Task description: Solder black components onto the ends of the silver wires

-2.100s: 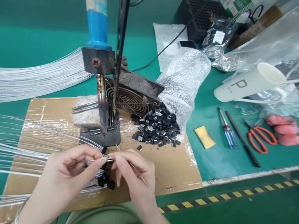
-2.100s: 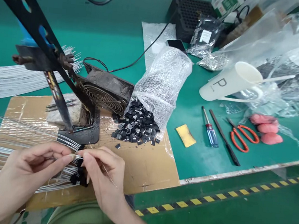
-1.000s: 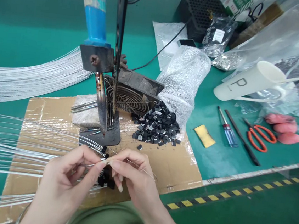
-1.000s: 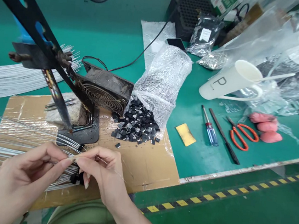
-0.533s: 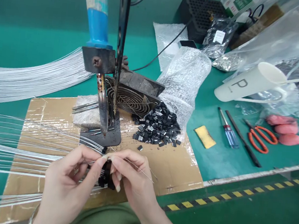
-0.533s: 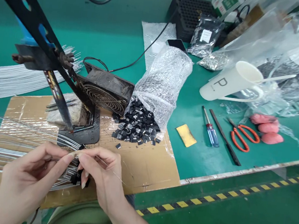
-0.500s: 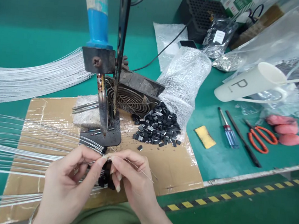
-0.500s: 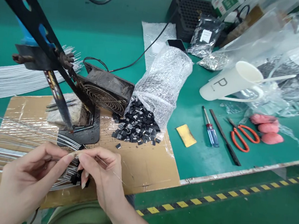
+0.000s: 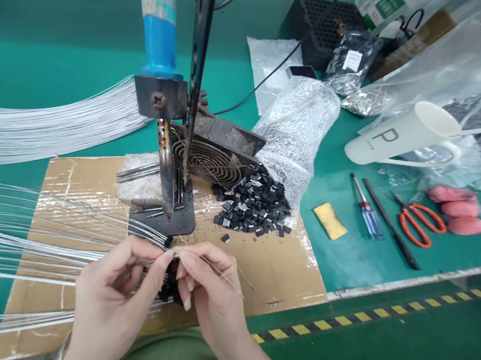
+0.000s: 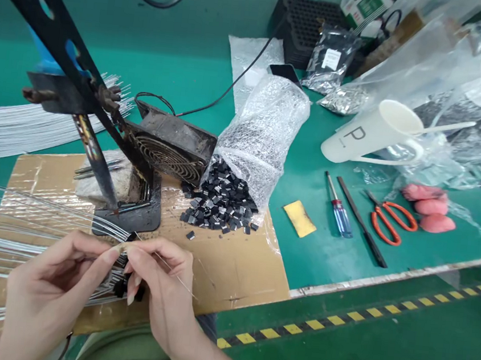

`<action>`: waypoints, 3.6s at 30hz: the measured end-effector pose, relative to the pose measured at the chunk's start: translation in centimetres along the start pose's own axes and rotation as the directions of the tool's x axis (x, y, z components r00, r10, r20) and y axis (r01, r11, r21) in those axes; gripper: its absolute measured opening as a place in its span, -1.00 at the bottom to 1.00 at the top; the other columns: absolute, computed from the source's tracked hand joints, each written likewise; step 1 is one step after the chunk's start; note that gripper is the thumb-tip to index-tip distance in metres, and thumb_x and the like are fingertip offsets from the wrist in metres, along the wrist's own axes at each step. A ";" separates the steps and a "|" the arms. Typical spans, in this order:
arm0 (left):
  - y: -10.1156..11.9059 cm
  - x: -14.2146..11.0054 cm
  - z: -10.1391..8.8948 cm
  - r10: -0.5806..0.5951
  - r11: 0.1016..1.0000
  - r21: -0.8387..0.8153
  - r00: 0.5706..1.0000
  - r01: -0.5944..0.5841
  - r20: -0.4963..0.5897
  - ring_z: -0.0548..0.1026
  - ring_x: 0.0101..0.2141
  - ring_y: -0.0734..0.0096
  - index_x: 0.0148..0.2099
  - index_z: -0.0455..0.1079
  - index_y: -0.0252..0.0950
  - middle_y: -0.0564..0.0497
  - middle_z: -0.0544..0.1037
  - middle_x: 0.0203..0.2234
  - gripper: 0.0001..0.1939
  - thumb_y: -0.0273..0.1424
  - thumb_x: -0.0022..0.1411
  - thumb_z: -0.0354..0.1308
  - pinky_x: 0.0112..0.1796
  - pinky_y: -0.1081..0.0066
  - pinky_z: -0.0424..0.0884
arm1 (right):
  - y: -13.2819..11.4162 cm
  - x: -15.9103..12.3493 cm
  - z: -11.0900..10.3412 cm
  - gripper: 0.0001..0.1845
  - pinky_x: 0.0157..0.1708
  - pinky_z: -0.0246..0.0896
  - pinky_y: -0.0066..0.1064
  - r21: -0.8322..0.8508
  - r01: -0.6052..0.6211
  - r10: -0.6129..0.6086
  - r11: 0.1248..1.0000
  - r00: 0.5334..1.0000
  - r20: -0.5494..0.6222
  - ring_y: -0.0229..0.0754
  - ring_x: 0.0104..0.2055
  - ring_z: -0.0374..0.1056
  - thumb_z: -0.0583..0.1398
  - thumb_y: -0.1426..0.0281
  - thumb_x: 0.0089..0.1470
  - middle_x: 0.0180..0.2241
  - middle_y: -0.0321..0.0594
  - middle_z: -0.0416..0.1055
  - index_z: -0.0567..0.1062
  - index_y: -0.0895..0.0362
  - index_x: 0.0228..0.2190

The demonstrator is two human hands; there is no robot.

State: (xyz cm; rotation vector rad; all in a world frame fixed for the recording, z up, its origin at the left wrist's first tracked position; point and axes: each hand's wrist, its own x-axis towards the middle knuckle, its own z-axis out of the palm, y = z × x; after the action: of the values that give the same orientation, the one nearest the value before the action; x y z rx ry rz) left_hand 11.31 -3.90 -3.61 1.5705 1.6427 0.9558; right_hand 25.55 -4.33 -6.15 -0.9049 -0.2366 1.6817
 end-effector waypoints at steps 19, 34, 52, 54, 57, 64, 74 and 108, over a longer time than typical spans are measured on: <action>1.8 0.7 0.8 -0.074 0.964 -0.255 0.997 0.071 -0.001 0.54 -0.63 0.60 -0.43 0.56 -0.22 0.16 0.60 -0.62 -0.84 -0.46 0.21 0.33 -0.55 0.75 0.44 | 0.3 -0.6 -0.4 -0.86 -0.65 0.28 -0.63 -0.178 0.183 -0.175 0.967 0.983 0.058 -0.43 -0.63 0.31 0.47 0.24 0.21 -0.47 -0.31 0.55 0.80 0.04 -0.32; 1.4 0.0 1.0 -0.040 0.980 -0.199 0.994 0.020 -0.100 0.51 -0.63 0.63 -0.39 0.57 -0.19 0.19 0.64 -0.59 -0.88 -0.46 0.21 0.34 -0.54 0.74 0.43 | 0.9 -0.4 -0.2 -0.76 -0.69 0.25 -0.57 -0.124 0.132 -0.134 0.983 0.991 -0.001 -0.41 -0.66 0.25 0.48 0.19 0.15 -0.52 -0.32 0.53 0.74 0.11 -0.40; 1.3 0.3 0.6 -0.084 0.969 -0.240 0.990 0.054 -0.117 0.53 -0.56 0.64 -0.34 0.58 -0.17 0.21 0.64 -0.55 -0.91 -0.46 0.21 0.37 -0.47 0.77 0.46 | -0.4 0.0 -0.1 -0.86 -0.68 0.36 -0.61 -0.187 0.098 -0.087 0.978 0.994 0.064 -0.42 -0.68 0.39 0.51 0.24 0.13 -0.44 -0.30 0.62 0.81 0.05 -0.33; 1.3 0.2 0.6 -0.064 0.974 -0.223 0.990 0.035 -0.126 0.52 -0.57 0.65 -0.34 0.58 -0.17 0.22 0.63 -0.56 -0.90 -0.47 0.21 0.36 -0.48 0.77 0.45 | -0.4 -0.1 0.1 -0.85 -0.69 0.35 -0.60 -0.181 0.081 -0.074 0.980 0.996 0.046 -0.40 -0.69 0.39 0.52 0.25 0.10 -0.49 -0.31 0.61 0.80 0.07 -0.36; 1.1 0.1 0.5 -0.023 0.983 -0.186 0.991 -0.001 -0.129 0.49 -0.59 0.64 -0.34 0.58 -0.18 0.22 0.61 -0.57 -0.90 -0.49 0.22 0.36 -0.51 0.75 0.44 | -0.5 -0.1 0.3 -0.81 -0.71 0.34 -0.56 -0.185 0.056 -0.054 0.981 0.998 0.017 -0.36 -0.69 0.39 0.54 0.24 0.06 -0.53 -0.30 0.58 0.77 0.10 -0.40; -0.1 -0.2 0.1 0.051 0.996 -0.070 0.995 -0.057 -0.088 0.44 -0.60 0.58 -0.27 0.57 -0.17 0.19 0.57 -0.56 -0.92 -0.45 0.31 0.35 -0.56 0.65 0.40 | -0.8 -0.1 0.4 -0.82 -0.73 0.33 -0.54 -0.165 0.045 -0.043 0.985 0.999 0.018 -0.34 -0.70 0.38 0.54 0.25 0.04 -0.54 -0.29 0.60 0.77 0.09 -0.42; 0.2 -0.3 0.1 0.040 0.997 -0.059 0.993 -0.047 -0.107 0.46 -0.56 0.53 -0.32 0.56 -0.18 0.14 0.58 -0.55 -0.91 -0.43 0.27 0.35 -0.57 0.60 0.33 | -0.9 -0.2 -0.1 -0.87 -0.71 0.35 -0.59 -0.163 0.033 -0.024 0.986 0.998 0.058 -0.37 -0.70 0.38 0.53 0.30 0.08 -0.56 -0.32 0.57 0.78 0.08 -0.42; 0.0 -1.2 0.9 -0.018 0.998 -0.068 0.986 0.007 -0.164 0.48 -0.46 0.45 -0.28 0.59 -0.15 0.11 0.58 -0.50 -0.93 -0.35 0.30 0.37 -0.41 0.47 0.43 | -1.6 0.3 -0.7 -0.83 -0.70 0.38 -0.60 -0.117 -0.074 0.088 0.990 0.990 0.114 -0.37 -0.69 0.39 0.53 0.25 0.08 -0.58 -0.34 0.56 0.78 0.10 -0.41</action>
State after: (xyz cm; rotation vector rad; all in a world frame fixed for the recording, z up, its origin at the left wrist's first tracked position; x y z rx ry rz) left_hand 12.20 -5.05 -4.08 1.4678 1.7112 1.1488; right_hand 27.18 -3.79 -5.81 -0.9083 -0.3832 1.8149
